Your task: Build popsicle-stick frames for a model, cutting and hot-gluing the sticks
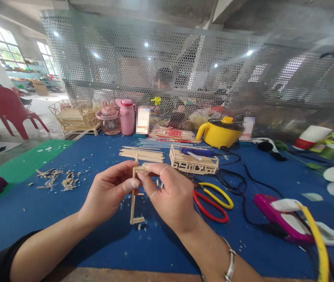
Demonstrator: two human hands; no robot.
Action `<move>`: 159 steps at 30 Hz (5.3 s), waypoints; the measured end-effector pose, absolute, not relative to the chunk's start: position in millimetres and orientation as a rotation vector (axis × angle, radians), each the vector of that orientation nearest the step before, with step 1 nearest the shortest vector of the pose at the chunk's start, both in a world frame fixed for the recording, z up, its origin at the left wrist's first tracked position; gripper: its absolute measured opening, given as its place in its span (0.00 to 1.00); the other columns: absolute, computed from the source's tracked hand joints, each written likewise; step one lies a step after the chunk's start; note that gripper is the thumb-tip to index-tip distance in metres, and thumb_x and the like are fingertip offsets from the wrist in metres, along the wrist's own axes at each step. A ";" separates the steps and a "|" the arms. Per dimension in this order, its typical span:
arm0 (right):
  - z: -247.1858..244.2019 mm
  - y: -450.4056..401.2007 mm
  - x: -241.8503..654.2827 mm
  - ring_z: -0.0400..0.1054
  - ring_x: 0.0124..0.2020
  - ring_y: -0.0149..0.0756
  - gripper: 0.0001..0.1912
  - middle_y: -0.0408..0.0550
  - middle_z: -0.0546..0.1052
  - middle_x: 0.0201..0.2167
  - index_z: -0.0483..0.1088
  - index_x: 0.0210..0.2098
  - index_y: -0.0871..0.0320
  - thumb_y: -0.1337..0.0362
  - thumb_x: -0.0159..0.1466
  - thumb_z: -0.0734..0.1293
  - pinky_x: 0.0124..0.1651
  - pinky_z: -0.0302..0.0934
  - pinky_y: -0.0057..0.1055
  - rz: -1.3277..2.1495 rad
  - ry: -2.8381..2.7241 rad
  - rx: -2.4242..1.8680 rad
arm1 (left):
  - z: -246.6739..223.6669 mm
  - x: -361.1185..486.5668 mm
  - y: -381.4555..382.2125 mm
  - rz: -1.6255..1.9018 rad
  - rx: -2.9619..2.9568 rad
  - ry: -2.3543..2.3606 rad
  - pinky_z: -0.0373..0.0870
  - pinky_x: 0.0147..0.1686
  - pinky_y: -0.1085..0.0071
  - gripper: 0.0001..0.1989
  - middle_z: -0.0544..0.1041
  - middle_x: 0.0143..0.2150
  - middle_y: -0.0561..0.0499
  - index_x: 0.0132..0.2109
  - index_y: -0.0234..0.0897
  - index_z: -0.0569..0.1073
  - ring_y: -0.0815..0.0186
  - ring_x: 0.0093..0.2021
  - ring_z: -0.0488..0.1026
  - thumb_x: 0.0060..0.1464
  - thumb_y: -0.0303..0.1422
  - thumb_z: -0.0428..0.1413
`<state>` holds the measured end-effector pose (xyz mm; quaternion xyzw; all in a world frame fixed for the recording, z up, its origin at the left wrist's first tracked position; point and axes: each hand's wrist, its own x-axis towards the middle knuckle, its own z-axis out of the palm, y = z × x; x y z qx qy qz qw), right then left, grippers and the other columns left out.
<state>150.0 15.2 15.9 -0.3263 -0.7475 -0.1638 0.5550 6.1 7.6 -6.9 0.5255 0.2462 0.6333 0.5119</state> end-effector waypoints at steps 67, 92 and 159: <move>8.8 10.5 152.6 0.74 0.27 0.31 0.09 0.41 0.79 0.29 0.69 0.34 0.54 0.71 0.55 0.70 0.33 0.71 0.27 -0.086 -1.711 -0.741 | -9.1 10.7 2.6 1.721 1.657 0.904 0.79 0.31 0.72 0.11 0.82 0.33 0.48 0.44 0.37 0.78 0.66 0.28 0.78 0.53 0.31 0.57; 4.0 17.0 154.7 0.75 0.30 0.33 0.15 0.45 0.79 0.31 0.64 0.44 0.55 0.70 0.58 0.66 0.37 0.71 0.30 0.004 -1.748 -0.717 | -12.3 -0.9 12.5 1.720 1.723 0.909 0.79 0.33 0.71 0.12 0.81 0.38 0.48 0.46 0.38 0.77 0.65 0.30 0.80 0.53 0.32 0.58; 6.4 17.1 163.0 0.73 0.29 0.32 0.18 0.45 0.78 0.33 0.67 0.47 0.55 0.70 0.57 0.67 0.36 0.69 0.30 -0.118 -1.801 -0.696 | 4.8 3.8 4.8 1.482 1.090 0.728 0.74 0.26 0.80 0.13 0.80 0.29 0.51 0.42 0.36 0.79 0.72 0.24 0.76 0.46 0.34 0.64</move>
